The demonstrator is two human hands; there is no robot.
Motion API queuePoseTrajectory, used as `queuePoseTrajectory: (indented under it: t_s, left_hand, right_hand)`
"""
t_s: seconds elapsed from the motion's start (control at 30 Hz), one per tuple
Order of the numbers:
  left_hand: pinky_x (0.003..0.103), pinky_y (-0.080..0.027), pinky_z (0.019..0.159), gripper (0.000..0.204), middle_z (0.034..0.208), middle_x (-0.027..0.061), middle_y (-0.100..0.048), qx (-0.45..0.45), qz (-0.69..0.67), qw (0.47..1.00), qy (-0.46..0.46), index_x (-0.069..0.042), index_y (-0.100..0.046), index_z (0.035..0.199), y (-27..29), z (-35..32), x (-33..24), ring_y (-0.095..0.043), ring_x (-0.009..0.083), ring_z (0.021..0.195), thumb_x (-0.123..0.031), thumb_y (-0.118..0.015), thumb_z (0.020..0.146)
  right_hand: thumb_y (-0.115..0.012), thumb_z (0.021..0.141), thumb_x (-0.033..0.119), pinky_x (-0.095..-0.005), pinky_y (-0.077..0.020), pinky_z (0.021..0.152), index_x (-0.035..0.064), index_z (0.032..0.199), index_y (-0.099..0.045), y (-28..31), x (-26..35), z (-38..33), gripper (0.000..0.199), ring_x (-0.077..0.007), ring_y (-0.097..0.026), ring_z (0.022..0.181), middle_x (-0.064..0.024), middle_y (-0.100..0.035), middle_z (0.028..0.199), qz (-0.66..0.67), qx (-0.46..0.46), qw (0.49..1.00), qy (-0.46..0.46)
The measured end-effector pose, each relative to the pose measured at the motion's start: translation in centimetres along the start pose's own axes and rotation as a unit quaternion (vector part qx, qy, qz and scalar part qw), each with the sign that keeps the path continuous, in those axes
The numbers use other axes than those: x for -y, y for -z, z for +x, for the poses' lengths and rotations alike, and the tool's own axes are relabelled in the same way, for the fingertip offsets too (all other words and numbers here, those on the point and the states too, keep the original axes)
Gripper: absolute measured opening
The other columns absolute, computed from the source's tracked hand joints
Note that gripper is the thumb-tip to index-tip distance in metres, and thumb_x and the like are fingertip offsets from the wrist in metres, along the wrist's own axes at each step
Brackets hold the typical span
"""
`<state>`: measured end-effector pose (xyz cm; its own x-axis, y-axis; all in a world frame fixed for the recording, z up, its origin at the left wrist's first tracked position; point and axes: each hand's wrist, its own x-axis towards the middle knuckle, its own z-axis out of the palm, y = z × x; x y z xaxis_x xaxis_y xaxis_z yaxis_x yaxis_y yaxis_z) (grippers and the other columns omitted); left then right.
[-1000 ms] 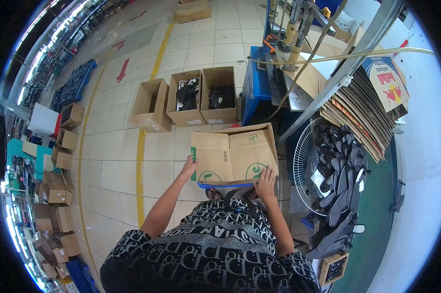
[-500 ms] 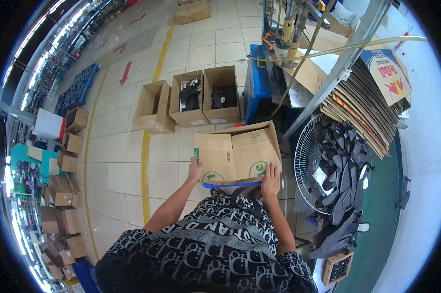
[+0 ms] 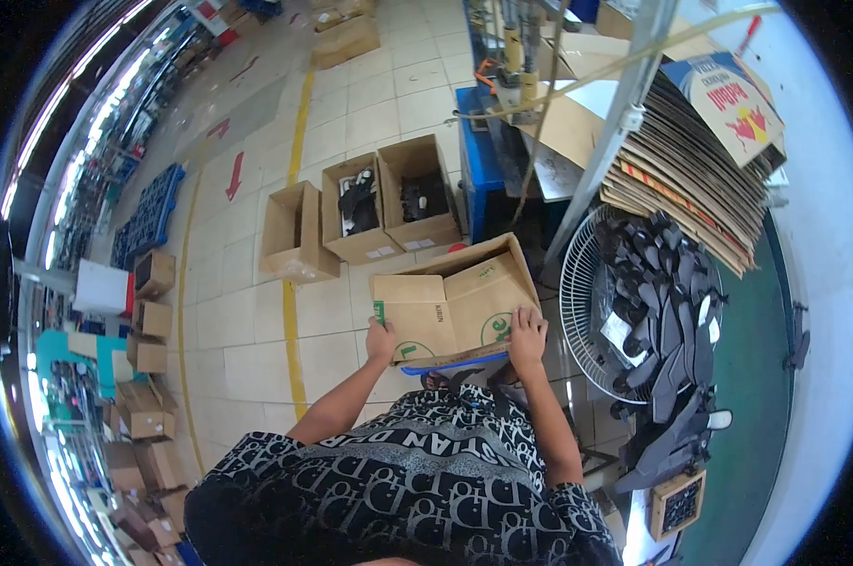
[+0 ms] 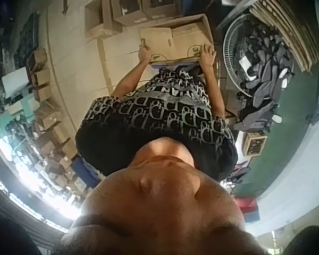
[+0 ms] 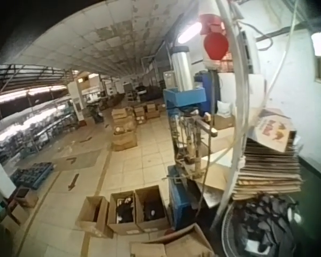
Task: The recorder is collecting and organizing shoe sole components into a cardboard box in a manufacturing setting.
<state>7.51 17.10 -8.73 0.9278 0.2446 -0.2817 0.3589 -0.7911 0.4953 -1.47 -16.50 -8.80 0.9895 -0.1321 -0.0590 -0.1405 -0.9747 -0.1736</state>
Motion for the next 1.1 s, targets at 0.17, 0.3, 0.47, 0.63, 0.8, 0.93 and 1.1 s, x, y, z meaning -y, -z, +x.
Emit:
queuePoseTrajectory:
  t_s: [0.17, 0.3, 0.47, 0.63, 0.8, 0.93, 1.1]
  left_hand:
    - [0.056, -0.051, 0.072, 0.031, 0.089, 0.0307, -0.065, -0.042, 0.032, 0.998, 0.013, 0.001, -0.043, 0.109, 0.0, 0.0, -0.9, -0.063, 0.0491, 0.082, -0.028, -0.040, 0.099]
    - [0.057, -0.051, 0.073, 0.031, 0.088, 0.0307, -0.065, -0.066, 0.046, 0.996, 0.050, 0.000, -0.045, 0.109, 0.3, 0.0, -0.1, -0.063, 0.0493, 0.082, -0.028, -0.036, 0.100]
    - [0.058, -0.051, 0.072, 0.037, 0.087, 0.0300, -0.065, -0.124, 0.015, 0.984, 0.124, 0.000, -0.051, 0.102, -0.5, 1.6, -1.7, -0.064, 0.0480, 0.082, -0.031, -0.032, 0.101]
    - [0.058, -0.050, 0.071, 0.037, 0.087, 0.0289, -0.066, -0.121, 0.030, 0.986, 0.111, 0.000, -0.052, 0.102, -1.1, 0.1, -2.7, -0.064, 0.0478, 0.081, -0.032, -0.033, 0.101]
    - [0.055, -0.050, 0.076, 0.029, 0.098, 0.0293, -0.064, -0.089, 0.033, 0.983, 0.157, -0.001, -0.050, 0.107, -1.8, -0.3, -3.4, -0.063, 0.0457, 0.090, -0.026, -0.037, 0.100]
    - [0.050, -0.049, 0.085, 0.029, 0.114, 0.0286, -0.059, -0.052, 0.284, 0.957, -0.035, 0.001, -0.047, 0.115, -11.6, 1.2, 1.4, -0.058, 0.0439, 0.105, -0.021, -0.043, 0.097]
    - [0.047, -0.047, 0.097, 0.045, 0.122, 0.0322, -0.056, 0.162, -0.026, 0.969, 0.183, 0.007, -0.039, 0.129, -11.0, 7.6, -1.9, -0.056, 0.0444, 0.114, -0.008, -0.053, 0.089]
  right_hand:
    - [-0.079, 0.070, 0.020, -0.0452, -0.0316, 0.110, 0.0050, 0.132, -0.051, -0.1, -0.3, 3.1, 0.069, -0.0378, -0.040, 0.133, -0.0151, -0.046, 0.141, 0.010, 0.066, 0.998, 0.016]
    - [-0.082, 0.065, 0.013, -0.0452, -0.0350, 0.110, 0.0042, 0.128, -0.052, 1.1, 0.7, 6.9, 0.070, -0.0375, -0.042, 0.131, -0.0147, -0.049, 0.137, 0.049, 0.229, 0.971, 0.039]
    - [-0.074, 0.075, 0.013, -0.0461, -0.0320, 0.113, 0.0028, 0.132, -0.048, -2.4, -0.3, 11.2, 0.063, -0.0356, -0.038, 0.136, -0.0173, -0.045, 0.143, 0.075, 0.249, 0.965, -0.020]
    - [-0.058, 0.088, 0.012, -0.0451, -0.0283, 0.115, 0.0005, 0.136, -0.043, -6.5, -0.6, 9.6, 0.052, -0.0325, -0.030, 0.142, -0.0184, -0.036, 0.151, 0.078, 0.150, 0.984, 0.063]
    - [-0.050, 0.092, 0.020, -0.0457, -0.0246, 0.116, -0.0009, 0.139, -0.039, -7.9, 0.2, 9.3, 0.053, -0.0317, -0.029, 0.142, -0.0189, -0.032, 0.152, 0.045, 0.057, 0.993, 0.096]
    - [-0.050, 0.096, 0.024, -0.0443, -0.0106, 0.120, 0.0010, 0.151, -0.019, -11.1, -0.2, 12.1, 0.067, -0.0288, -0.012, 0.147, -0.0137, -0.013, 0.160, 0.074, 0.164, 0.980, 0.083]
    - [-0.055, 0.093, 0.033, -0.0442, -0.0051, 0.120, 0.0031, 0.153, -0.009, -15.2, -4.4, 10.3, 0.081, -0.0319, -0.001, 0.149, -0.0147, 0.000, 0.161, 0.017, 0.252, 0.966, 0.058]
